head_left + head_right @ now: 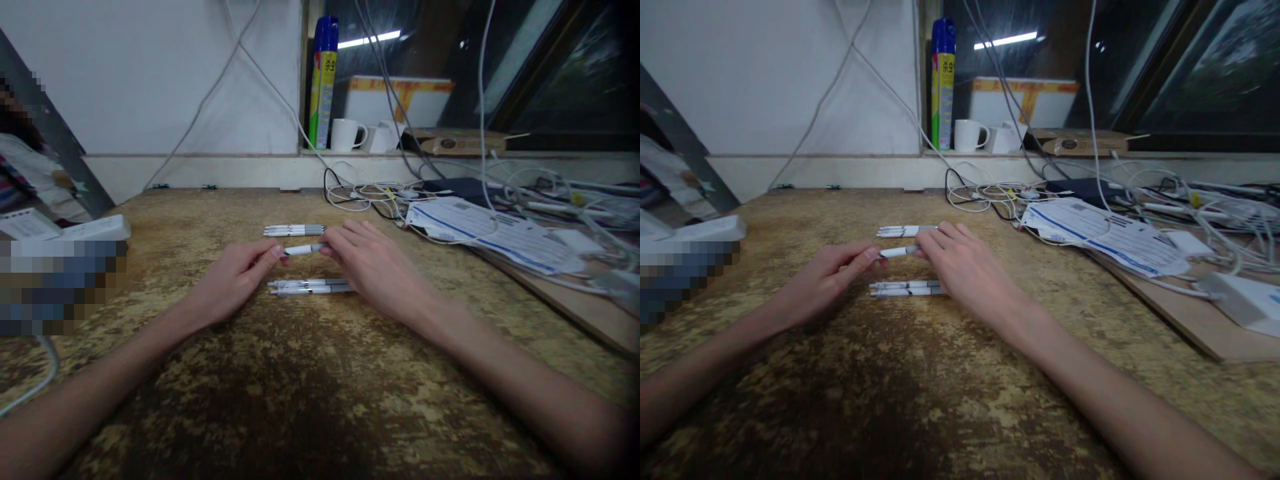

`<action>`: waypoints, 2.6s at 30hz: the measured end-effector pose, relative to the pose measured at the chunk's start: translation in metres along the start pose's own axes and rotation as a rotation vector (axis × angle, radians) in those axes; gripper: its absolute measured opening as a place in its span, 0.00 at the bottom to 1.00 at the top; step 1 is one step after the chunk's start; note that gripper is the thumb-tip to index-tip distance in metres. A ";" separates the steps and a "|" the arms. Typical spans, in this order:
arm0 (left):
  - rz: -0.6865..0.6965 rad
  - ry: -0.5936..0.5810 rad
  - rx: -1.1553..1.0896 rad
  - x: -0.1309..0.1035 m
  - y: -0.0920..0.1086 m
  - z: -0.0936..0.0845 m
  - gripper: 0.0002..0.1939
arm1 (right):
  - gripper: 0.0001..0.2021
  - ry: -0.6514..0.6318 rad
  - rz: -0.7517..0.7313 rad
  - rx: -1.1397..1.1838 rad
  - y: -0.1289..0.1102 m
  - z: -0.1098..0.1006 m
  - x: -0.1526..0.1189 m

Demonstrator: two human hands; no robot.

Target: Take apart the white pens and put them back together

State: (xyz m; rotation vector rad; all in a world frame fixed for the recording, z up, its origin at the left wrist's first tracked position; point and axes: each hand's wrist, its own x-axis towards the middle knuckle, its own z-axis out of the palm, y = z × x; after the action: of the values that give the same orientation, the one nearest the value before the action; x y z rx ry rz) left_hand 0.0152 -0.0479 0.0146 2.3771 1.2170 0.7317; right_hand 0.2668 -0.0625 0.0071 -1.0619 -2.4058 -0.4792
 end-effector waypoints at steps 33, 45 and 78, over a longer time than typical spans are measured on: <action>0.090 0.079 -0.150 -0.003 0.005 0.004 0.14 | 0.08 0.014 0.211 0.533 -0.005 -0.001 -0.002; 0.040 0.015 -0.073 -0.004 0.010 0.003 0.24 | 0.12 -0.064 0.315 0.664 -0.004 0.001 -0.002; -0.053 0.158 -0.334 0.003 -0.011 0.004 0.18 | 0.05 0.320 0.712 1.138 0.025 0.006 0.000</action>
State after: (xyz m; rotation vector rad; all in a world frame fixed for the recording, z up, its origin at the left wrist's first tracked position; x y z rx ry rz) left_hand 0.0119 -0.0402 0.0069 2.0402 1.1124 1.0336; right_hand 0.2841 -0.0434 0.0059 -1.0290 -1.4224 0.8087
